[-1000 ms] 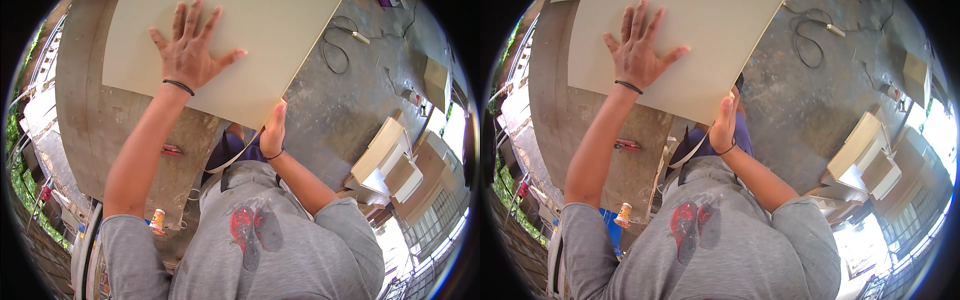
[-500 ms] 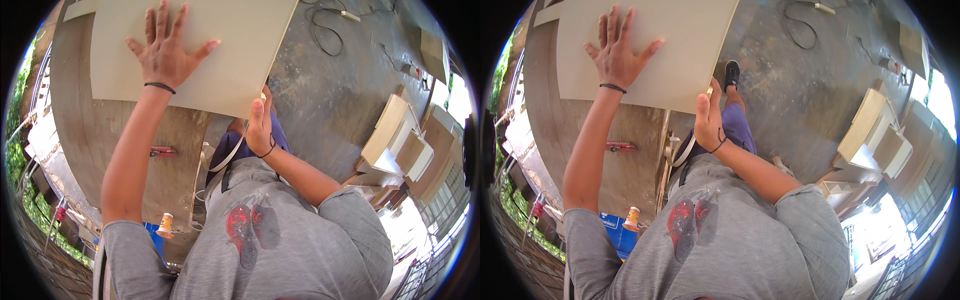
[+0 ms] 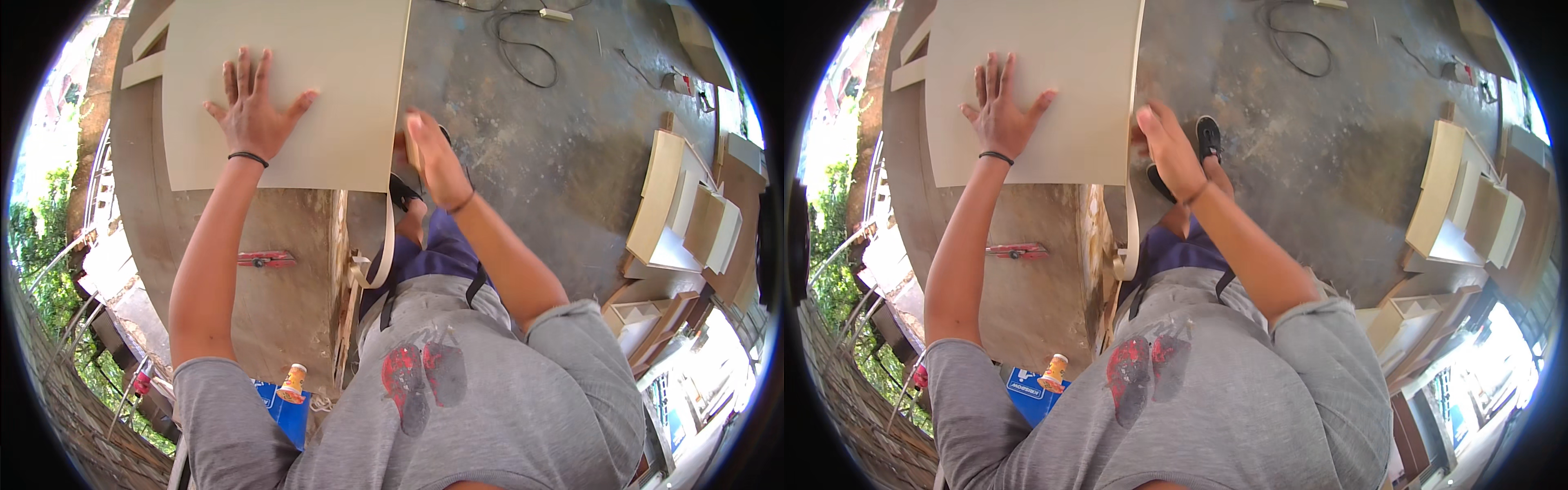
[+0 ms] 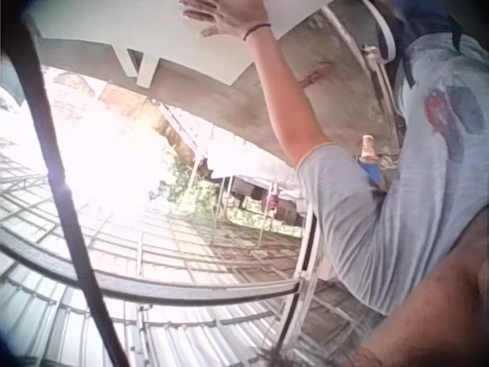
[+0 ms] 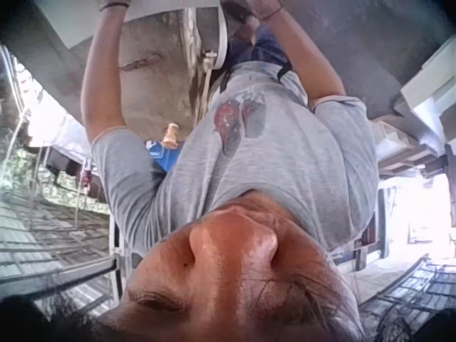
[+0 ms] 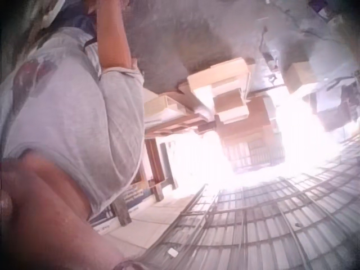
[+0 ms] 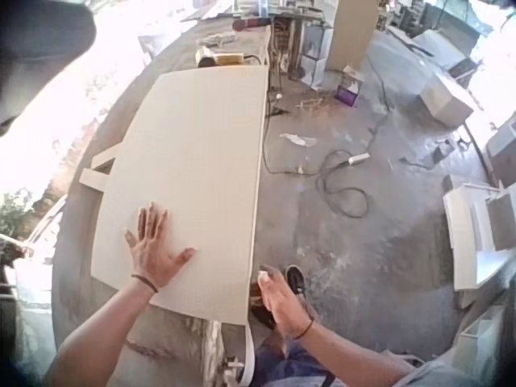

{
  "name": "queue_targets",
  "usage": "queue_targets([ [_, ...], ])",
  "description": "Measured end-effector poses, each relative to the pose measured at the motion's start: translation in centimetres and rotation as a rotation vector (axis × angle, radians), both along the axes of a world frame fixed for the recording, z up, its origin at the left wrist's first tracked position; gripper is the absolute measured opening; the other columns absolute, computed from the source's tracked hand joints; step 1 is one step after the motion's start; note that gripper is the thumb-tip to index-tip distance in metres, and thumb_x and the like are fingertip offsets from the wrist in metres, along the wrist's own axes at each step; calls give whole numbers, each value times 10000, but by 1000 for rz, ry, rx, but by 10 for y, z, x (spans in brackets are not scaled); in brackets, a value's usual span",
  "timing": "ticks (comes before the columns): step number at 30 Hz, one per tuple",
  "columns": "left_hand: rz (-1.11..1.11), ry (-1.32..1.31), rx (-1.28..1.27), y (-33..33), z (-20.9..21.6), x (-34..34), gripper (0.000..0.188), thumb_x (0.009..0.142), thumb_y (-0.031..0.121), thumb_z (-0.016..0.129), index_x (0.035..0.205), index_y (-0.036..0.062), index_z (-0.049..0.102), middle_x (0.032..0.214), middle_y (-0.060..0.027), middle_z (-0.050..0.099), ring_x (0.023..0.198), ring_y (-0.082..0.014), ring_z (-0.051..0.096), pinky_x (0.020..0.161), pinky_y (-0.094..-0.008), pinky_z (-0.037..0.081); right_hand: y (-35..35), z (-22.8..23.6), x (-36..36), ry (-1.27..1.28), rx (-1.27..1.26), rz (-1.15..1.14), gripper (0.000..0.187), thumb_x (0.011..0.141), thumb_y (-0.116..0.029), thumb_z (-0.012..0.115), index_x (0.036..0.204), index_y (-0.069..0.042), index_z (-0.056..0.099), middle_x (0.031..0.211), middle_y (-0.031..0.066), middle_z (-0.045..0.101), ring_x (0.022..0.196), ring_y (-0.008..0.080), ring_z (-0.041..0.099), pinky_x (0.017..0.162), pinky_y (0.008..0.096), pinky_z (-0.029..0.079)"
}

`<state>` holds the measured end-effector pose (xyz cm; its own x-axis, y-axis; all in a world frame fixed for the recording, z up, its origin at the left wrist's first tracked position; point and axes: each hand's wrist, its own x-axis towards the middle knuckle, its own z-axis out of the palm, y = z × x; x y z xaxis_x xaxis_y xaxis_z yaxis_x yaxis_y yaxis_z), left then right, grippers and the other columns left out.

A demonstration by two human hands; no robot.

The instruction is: The person applies a strip of edging to the side of a board, heats the area with a heat gun, and presses the strip firmly into place by hand and with a small block.

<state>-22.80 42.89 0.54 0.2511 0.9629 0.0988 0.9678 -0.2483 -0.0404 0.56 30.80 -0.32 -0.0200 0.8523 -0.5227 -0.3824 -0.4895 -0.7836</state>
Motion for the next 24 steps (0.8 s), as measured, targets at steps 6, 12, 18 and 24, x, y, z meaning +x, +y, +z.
queue_targets([
  [6,-17,-18,-24,7,1,0,857,756,716,525,1424,225,309,1524,-36,202,1411,-278,151,986,-737,132,-65,-12,9,-108,-94,132,423,926,-324,539,1193,-29,398,959,61,575,796,107,525,735,232,416],
  [12,-200,-102,3,95,-4,9,884,725,739,539,1420,238,323,1520,-28,219,1409,-282,158,974,-745,133,-75,-3,-4,-204,101,263,421,913,-307,554,1178,-12,410,893,51,526,817,125,499,777,266,409],
  [18,-1,-26,-193,108,30,71,958,673,711,598,1409,152,346,1522,-119,198,1408,-321,144,999,-727,114,-72,-11,-11,-147,123,181,382,902,-284,546,1134,-10,416,814,46,465,737,127,423,709,283,369],
  [24,-22,-222,-65,112,4,57,951,666,691,623,1409,166,347,1527,-98,193,1410,-312,139,990,-738,120,-14,-12,7,-252,248,195,323,895,-249,541,1045,-1,397,770,43,415,668,122,373,627,276,353],
])
